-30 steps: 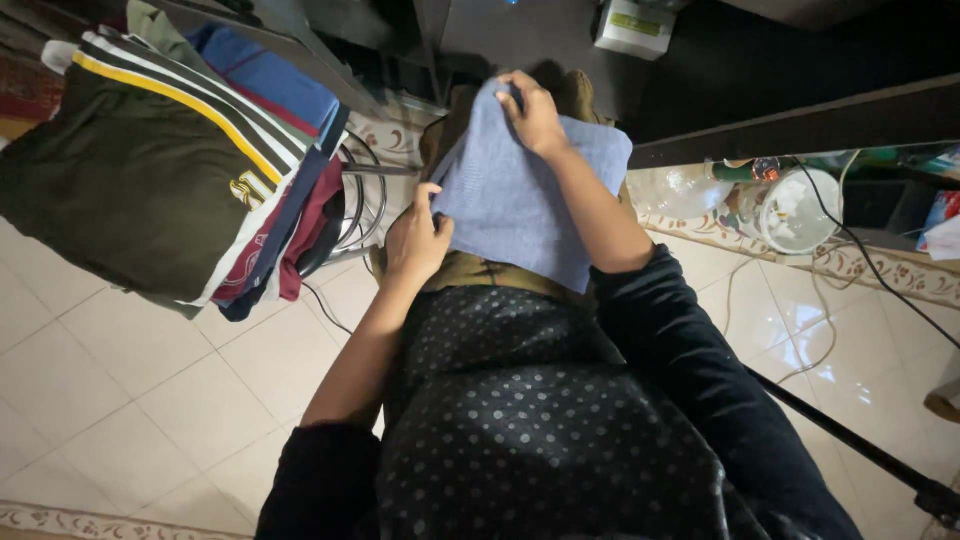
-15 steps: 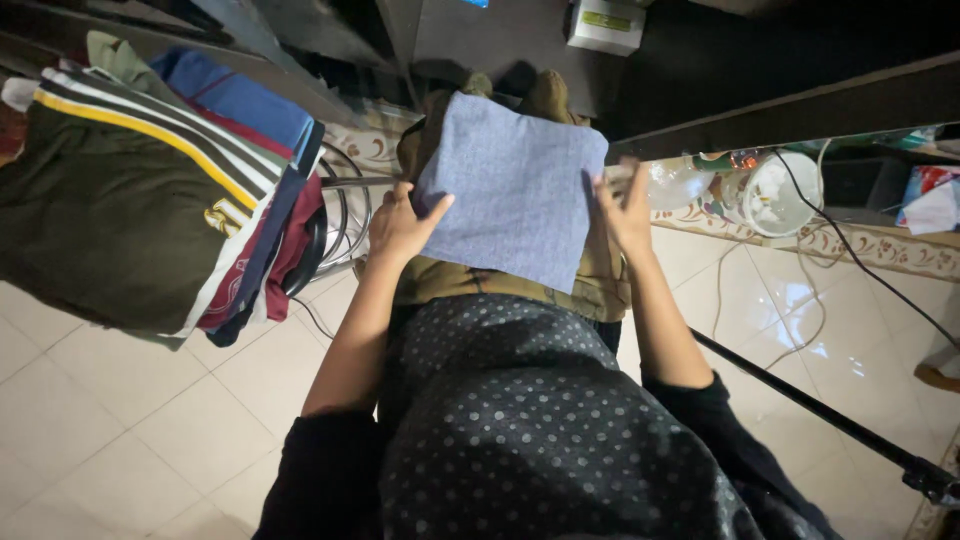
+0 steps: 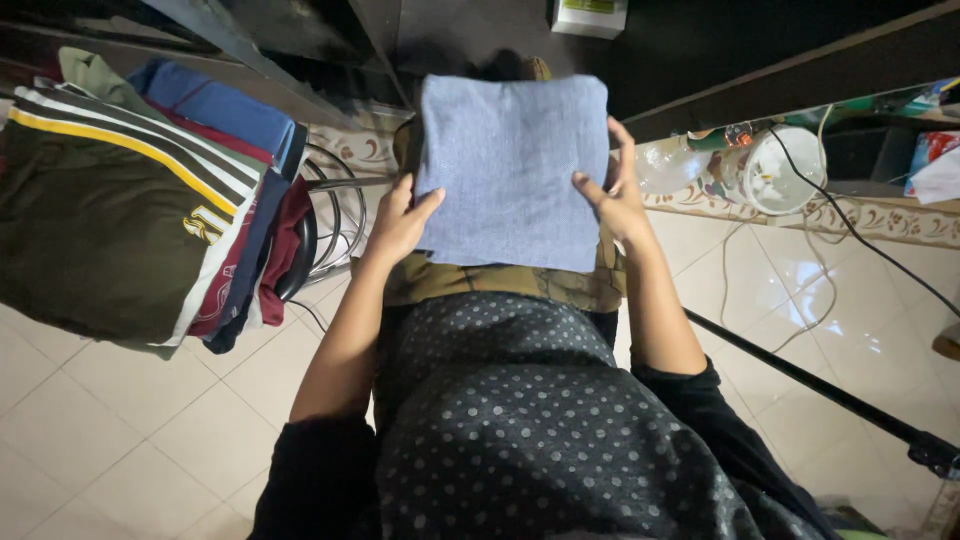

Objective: Fold clothes and put them in the wardrobe.

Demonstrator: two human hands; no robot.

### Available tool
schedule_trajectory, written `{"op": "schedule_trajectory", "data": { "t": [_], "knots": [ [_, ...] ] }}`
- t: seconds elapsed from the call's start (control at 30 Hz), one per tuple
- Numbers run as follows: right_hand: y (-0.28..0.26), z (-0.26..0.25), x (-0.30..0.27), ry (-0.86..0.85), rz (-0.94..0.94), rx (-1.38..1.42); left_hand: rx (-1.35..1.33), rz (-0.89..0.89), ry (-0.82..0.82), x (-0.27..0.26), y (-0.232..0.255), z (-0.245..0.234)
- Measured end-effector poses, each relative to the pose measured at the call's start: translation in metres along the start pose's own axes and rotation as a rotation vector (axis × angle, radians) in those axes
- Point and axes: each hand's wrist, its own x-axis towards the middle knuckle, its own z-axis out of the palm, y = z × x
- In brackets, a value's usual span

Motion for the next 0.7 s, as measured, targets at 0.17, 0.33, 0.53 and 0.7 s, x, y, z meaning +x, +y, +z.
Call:
{"op": "schedule_trajectory", "data": {
  "t": [0.17, 0.33, 0.53, 0.7],
  "knots": [
    [0.037, -0.016, 0.012, -0.082, -0.115, -0.221, 0.231, -0.101, 0.041, -0.014, -0.009, 0.023],
    [0.041, -0.010, -0.011, 0.112, -0.226, -0.657, 0.542, 0.016, 0.177, -0.032, -0.004, 0.029],
    [0.009, -0.003, -0.067, 0.079, -0.290, -0.858, 0.627, 0.520, 0.047, -0.042, 0.038, 0.013],
    [0.060, -0.022, -0.085, 0.002, -0.357, -0.885, 0.728, 0.665, -0.183, -0.037, 0.001, 0.021]
  ]
}}
